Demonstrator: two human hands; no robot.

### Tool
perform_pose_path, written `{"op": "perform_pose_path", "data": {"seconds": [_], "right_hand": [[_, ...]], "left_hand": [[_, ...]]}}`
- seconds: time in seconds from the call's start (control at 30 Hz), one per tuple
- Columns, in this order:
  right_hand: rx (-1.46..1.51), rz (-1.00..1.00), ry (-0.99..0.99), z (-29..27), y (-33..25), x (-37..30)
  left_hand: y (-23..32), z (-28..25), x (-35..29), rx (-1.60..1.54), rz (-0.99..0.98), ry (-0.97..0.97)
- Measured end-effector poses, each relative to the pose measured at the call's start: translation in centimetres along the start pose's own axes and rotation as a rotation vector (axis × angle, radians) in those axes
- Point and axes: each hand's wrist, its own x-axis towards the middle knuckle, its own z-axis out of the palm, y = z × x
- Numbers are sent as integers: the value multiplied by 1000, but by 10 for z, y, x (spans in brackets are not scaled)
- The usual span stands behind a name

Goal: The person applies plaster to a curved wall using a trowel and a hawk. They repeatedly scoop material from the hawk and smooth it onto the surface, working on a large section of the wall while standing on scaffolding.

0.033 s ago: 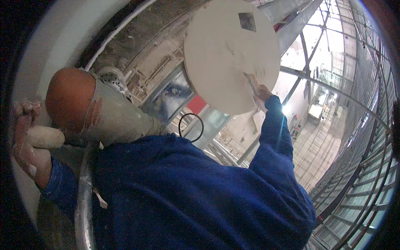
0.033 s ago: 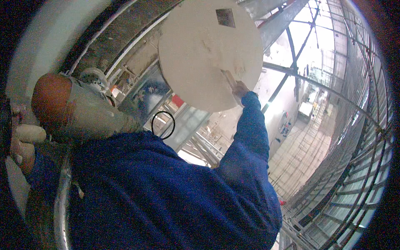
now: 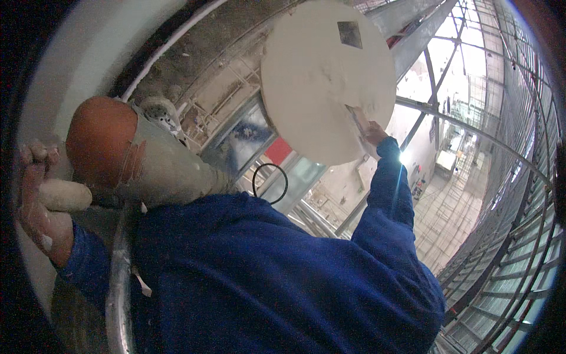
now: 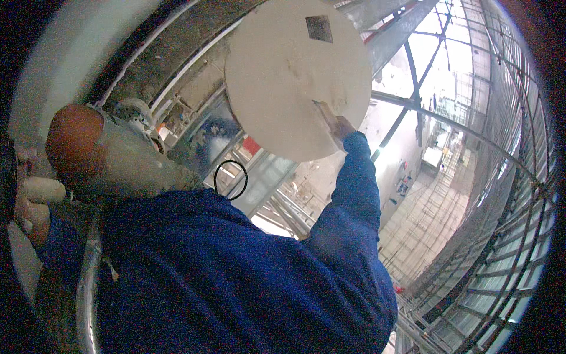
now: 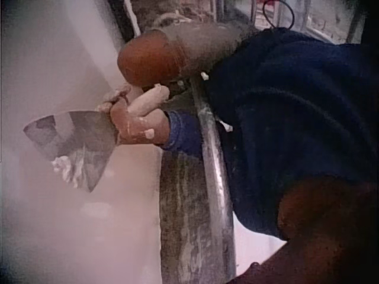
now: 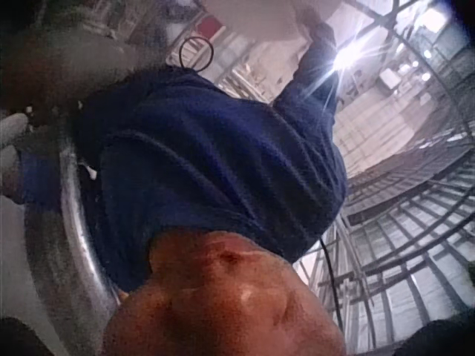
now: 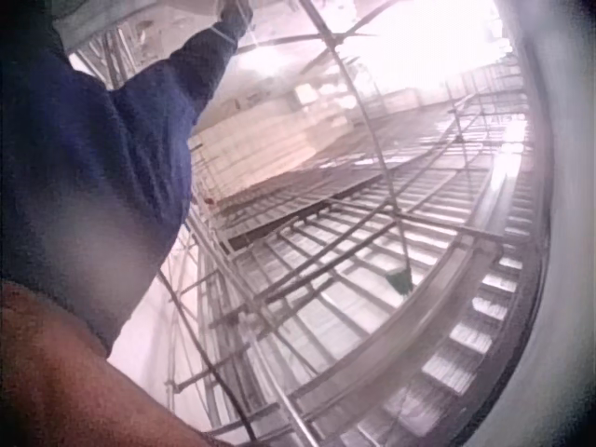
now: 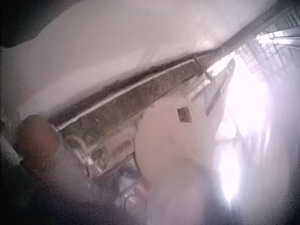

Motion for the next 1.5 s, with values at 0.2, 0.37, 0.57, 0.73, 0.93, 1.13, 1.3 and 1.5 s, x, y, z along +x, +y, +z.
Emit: {"op": "perform_pose_path", "data": {"seconds": [0.2, 0.37, 0.57, 0.73, 0.93, 1.13, 1.3, 1.5], "right_hand": [[262, 260, 443, -108, -107, 27], [185, 358, 648, -34, -132, 55], [246, 185, 236, -50, -184, 6], [70, 32, 173, -61, -136, -8], [72, 254, 357, -89, -33, 61], [532, 360, 93, -51, 11, 90], [436, 187, 34, -65, -62, 63], [415, 39, 28, -84, -173, -1]], "left_hand": [[-41, -39, -10, -103, 16, 7], [-39, -28, -2, -148, 33, -33], [-49, -44, -6, -140, 17, 4], [-57, -45, -8, -190, 33, 9], [-55, -57, -10, -192, 38, 15], [-53, -36, -1, -220, 38, -9], [-46, -23, -2, -204, 42, -14], [-61, -32, -3, -310, 49, -28]]}}
